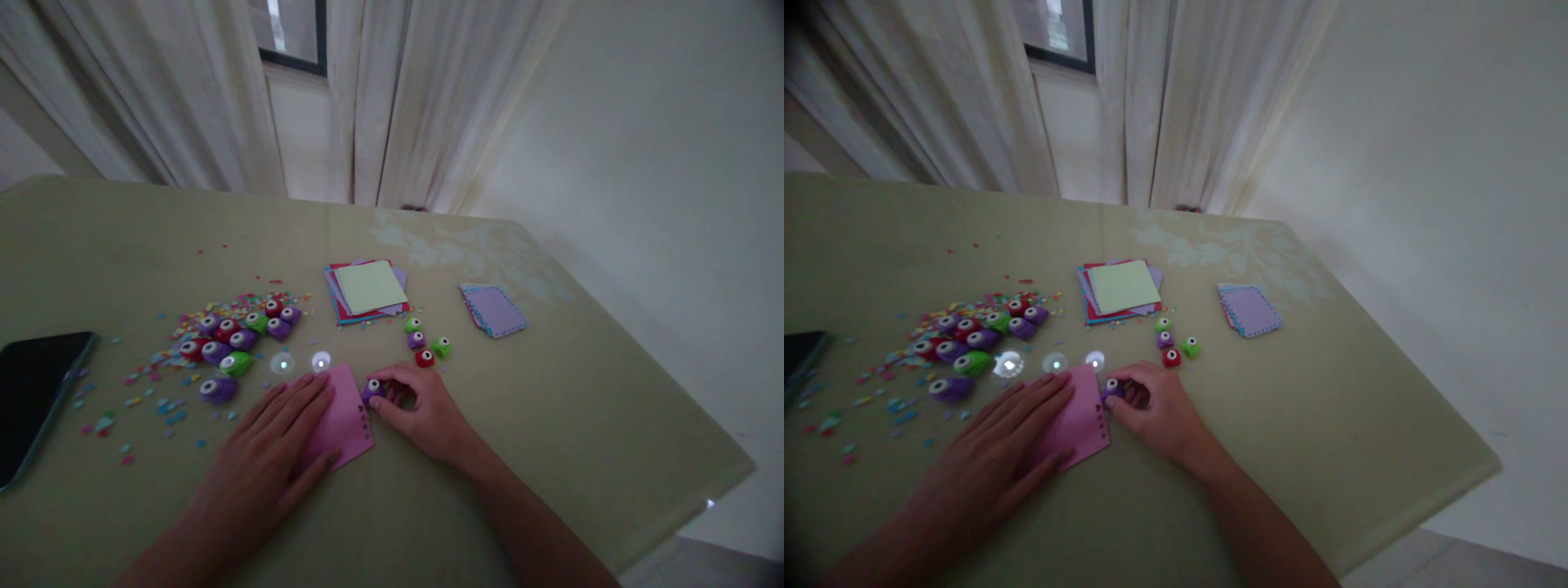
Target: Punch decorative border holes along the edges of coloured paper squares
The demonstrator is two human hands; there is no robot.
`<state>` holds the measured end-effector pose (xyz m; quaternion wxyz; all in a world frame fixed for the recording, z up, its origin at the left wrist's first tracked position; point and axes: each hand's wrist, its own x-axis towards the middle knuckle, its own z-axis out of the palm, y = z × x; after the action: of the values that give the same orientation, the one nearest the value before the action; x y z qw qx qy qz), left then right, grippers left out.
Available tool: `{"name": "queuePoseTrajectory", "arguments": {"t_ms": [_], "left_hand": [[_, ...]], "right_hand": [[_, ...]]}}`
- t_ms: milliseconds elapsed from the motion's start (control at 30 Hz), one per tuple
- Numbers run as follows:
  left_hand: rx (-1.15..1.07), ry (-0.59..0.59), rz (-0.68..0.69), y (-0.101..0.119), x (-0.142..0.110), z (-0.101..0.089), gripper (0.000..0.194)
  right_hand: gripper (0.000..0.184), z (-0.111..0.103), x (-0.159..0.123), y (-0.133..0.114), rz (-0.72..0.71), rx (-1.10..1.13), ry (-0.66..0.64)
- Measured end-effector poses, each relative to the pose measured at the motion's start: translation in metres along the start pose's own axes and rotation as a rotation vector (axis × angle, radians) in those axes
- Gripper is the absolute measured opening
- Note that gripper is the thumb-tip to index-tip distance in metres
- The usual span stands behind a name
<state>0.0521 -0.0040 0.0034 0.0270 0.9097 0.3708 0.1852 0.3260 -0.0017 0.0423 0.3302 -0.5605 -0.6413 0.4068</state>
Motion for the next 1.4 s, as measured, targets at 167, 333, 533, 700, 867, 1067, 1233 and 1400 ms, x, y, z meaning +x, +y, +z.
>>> {"name": "queuePoseTrajectory", "arguments": {"t_ms": [167, 333, 533, 700, 867, 1067, 1233, 1400], "left_hand": [[-0.003, 0.007, -0.008, 0.0009, -0.0003, 0.0002, 0.071], [-0.019, 0.017, -0.015, 0.0012, 0.0002, -0.0001, 0.071], [-0.007, 0.010, -0.005, 0.0017, 0.0005, -0.0005, 0.070], [-0.006, 0.022, -0.017, 0.0016, 0.0003, 0.0011, 0.069], [0.023, 0.012, -0.010, 0.0014, 0.0000, 0.0006, 0.070], [0.038, 0.002, -0.008, 0.0019, -0.0001, -0.0002, 0.072], [0.037, 0.005, -0.003, 0.0022, 0.0010, -0.0007, 0.071], [0.033, 0.012, -0.005, 0.0028, 0.0016, -0.0010, 0.070]], "right_hand": [[0.025, 0.0000, -0.0006, -0.0007, -0.014, -0.016, 0.000], [0.027, 0.0001, -0.0006, 0.0003, -0.023, -0.029, 0.013], [0.027, 0.0006, -0.0010, 0.0026, -0.029, -0.006, 0.007], [0.027, 0.0003, -0.0010, 0.0027, -0.037, -0.004, -0.008], [0.027, 0.0004, -0.0008, 0.0024, -0.045, -0.011, 0.009], [0.029, 0.0005, -0.0004, 0.0018, -0.034, -0.014, 0.001], [0.030, 0.0006, 0.0000, 0.0019, -0.030, -0.007, 0.011], [0.030, 0.0007, -0.0003, 0.0026, -0.034, -0.002, 0.003]]}}
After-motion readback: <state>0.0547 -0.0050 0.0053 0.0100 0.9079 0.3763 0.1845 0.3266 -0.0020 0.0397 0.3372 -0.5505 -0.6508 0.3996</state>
